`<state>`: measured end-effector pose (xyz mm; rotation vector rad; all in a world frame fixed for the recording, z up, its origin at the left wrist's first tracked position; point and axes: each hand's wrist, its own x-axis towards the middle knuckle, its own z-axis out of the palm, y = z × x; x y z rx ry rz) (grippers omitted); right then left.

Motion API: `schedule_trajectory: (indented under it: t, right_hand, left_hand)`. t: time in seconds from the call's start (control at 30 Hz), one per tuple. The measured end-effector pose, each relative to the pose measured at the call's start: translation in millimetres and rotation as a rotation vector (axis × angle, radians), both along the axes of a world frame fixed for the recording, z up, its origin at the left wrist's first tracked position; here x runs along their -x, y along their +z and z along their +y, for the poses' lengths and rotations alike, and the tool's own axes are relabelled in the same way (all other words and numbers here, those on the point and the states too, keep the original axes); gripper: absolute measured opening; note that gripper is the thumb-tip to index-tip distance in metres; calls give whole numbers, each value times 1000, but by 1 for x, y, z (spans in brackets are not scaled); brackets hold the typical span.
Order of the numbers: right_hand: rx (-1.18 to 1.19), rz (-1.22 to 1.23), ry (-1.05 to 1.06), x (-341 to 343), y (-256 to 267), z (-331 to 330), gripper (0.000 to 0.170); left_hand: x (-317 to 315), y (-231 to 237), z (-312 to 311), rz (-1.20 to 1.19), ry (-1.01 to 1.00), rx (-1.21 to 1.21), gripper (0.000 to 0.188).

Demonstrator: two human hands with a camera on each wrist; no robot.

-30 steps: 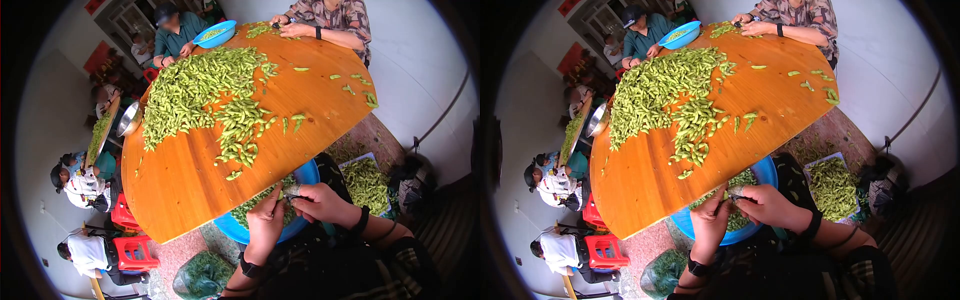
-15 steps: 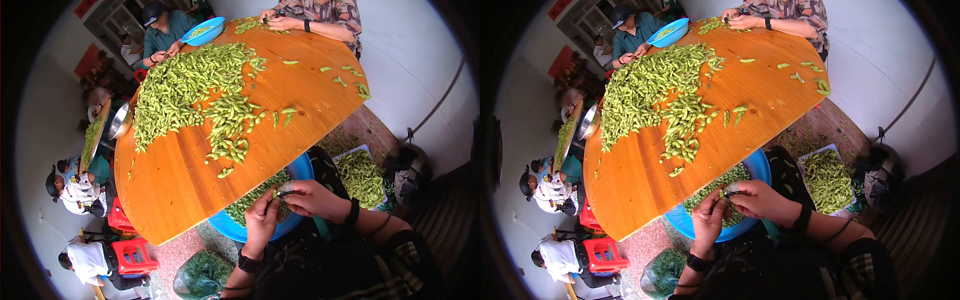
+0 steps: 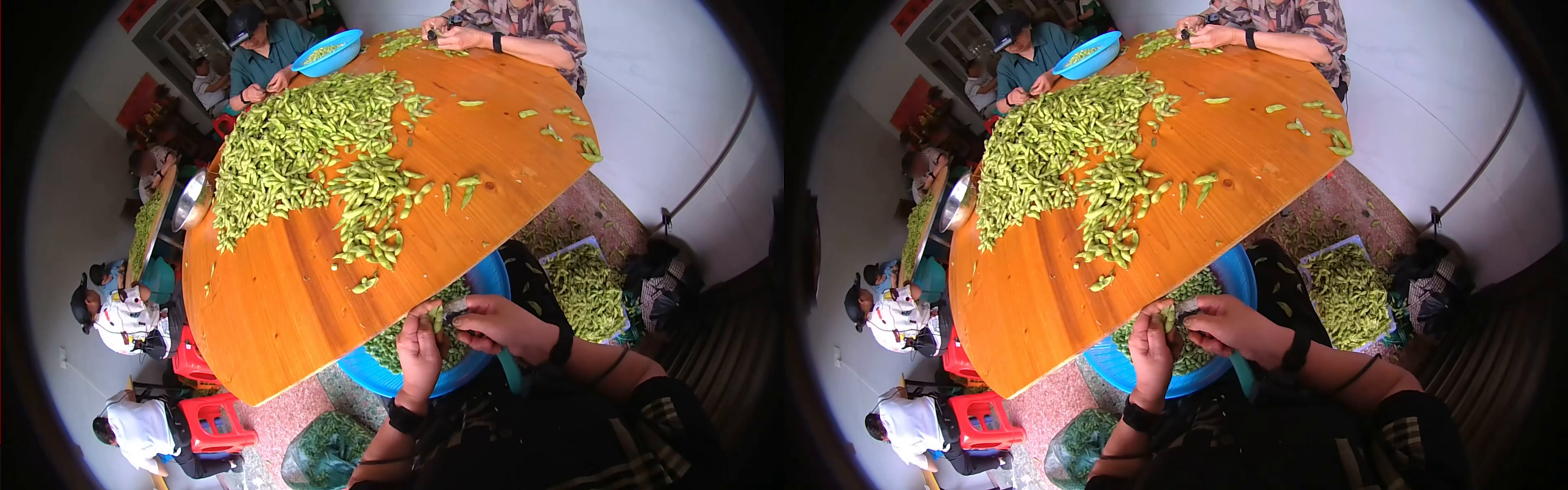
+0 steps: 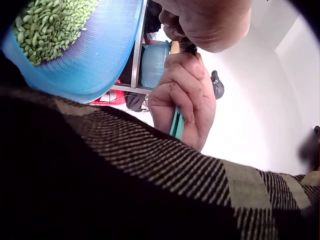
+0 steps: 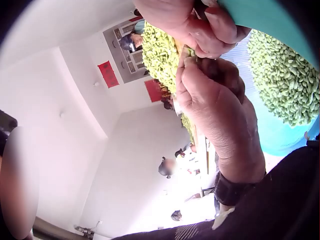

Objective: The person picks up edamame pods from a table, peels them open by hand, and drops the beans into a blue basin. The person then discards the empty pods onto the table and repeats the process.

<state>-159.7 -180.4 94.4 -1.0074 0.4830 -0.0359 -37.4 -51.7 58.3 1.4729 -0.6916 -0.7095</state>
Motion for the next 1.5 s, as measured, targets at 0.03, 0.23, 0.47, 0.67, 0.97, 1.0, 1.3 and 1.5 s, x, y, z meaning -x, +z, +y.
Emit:
schedule_trajectory:
  t: [0.03,0.23,0.47,0.67,0.97,1.0,1.3,1.5]
  right_hand:
    - [9,11,7,0,-1,-1,15]
    - [826,-261,-166,-3,-12,11,8]
    - [294,-41,-28,1,0,13,7]
    - [290,-41,-47,-2,-8,20,7]
    - [964,-154,-235,-2,-22,21,8]
    - [1207,-167,-272,-2,-24,21,7]
    - [617,-189,-136,-1,-20,24,12]
    - [-19,14,45,5,1,5,12]
  left_hand:
    - [3,3,-1,163,7,47,24]
    - [5,0,-3,-154,-26,-50,17]
    - [2,-9,4,-350,-44,-59,13]
    - [1,-25,9,-445,-16,44,13]
    - [5,-18,10,94,-62,-245,25]
    - [7,-10,12,114,-102,-223,27]
    - [8,-30,4,-395,3,24,29]
    - [0,-24,19,-252,-151,-178,24]
